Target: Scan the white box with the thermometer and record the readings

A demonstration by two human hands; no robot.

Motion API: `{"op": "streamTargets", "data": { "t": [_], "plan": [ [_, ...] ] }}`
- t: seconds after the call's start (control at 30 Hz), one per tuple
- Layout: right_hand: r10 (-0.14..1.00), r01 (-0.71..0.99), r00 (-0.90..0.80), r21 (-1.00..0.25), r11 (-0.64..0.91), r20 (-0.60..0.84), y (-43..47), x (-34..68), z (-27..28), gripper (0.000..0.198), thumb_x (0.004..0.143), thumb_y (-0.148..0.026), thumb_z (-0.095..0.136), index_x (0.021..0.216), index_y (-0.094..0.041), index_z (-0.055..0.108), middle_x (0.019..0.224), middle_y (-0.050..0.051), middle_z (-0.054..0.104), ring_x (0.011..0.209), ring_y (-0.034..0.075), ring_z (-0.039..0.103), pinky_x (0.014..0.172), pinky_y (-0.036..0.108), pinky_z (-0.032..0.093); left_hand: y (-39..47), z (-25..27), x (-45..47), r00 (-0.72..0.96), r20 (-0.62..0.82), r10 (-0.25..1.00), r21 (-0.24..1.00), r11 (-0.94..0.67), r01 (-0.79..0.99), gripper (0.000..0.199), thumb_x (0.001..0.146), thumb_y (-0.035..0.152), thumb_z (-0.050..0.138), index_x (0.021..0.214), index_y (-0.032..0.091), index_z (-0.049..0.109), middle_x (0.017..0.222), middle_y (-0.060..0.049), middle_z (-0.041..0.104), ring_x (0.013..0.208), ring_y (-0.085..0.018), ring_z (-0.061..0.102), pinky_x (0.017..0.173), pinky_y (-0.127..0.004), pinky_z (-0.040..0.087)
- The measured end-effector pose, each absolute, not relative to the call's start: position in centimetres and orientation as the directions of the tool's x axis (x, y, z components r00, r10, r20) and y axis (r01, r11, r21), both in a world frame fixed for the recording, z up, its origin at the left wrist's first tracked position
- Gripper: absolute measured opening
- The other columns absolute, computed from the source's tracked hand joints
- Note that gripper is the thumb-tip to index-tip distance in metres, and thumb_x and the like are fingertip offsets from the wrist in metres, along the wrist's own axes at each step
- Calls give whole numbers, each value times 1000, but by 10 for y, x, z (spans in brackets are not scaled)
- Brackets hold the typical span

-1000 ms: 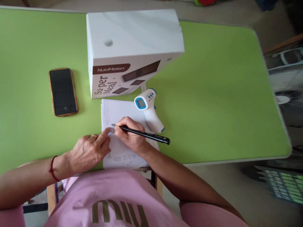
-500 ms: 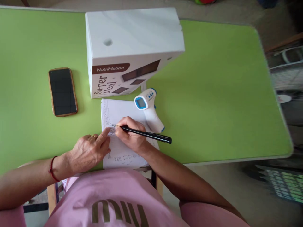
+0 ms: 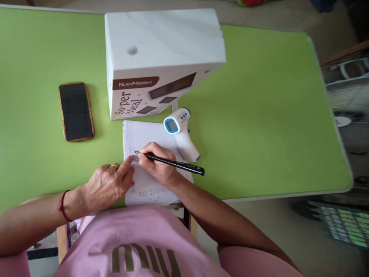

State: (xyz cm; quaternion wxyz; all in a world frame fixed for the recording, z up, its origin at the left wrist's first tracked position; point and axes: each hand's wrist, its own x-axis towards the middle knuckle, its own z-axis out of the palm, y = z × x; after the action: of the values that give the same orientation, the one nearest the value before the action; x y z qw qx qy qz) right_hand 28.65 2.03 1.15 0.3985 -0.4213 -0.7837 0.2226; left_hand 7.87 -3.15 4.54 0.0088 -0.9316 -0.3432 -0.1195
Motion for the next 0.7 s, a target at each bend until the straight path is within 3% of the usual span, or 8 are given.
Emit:
{"op": "streamTargets", "data": {
  "t": [0.7],
  "plan": [
    [851, 502, -345, -689, 524, 396, 20, 287, 11, 18, 94, -18, 61, 80, -26, 53, 64, -5, 65, 54, 13, 59, 56, 24, 48, -32, 43, 77, 738, 193, 646, 108, -762, 638, 15, 104, 15, 58, 106, 7, 70, 136, -25, 72, 62, -18, 68, 48, -32, 57]
  ]
}}
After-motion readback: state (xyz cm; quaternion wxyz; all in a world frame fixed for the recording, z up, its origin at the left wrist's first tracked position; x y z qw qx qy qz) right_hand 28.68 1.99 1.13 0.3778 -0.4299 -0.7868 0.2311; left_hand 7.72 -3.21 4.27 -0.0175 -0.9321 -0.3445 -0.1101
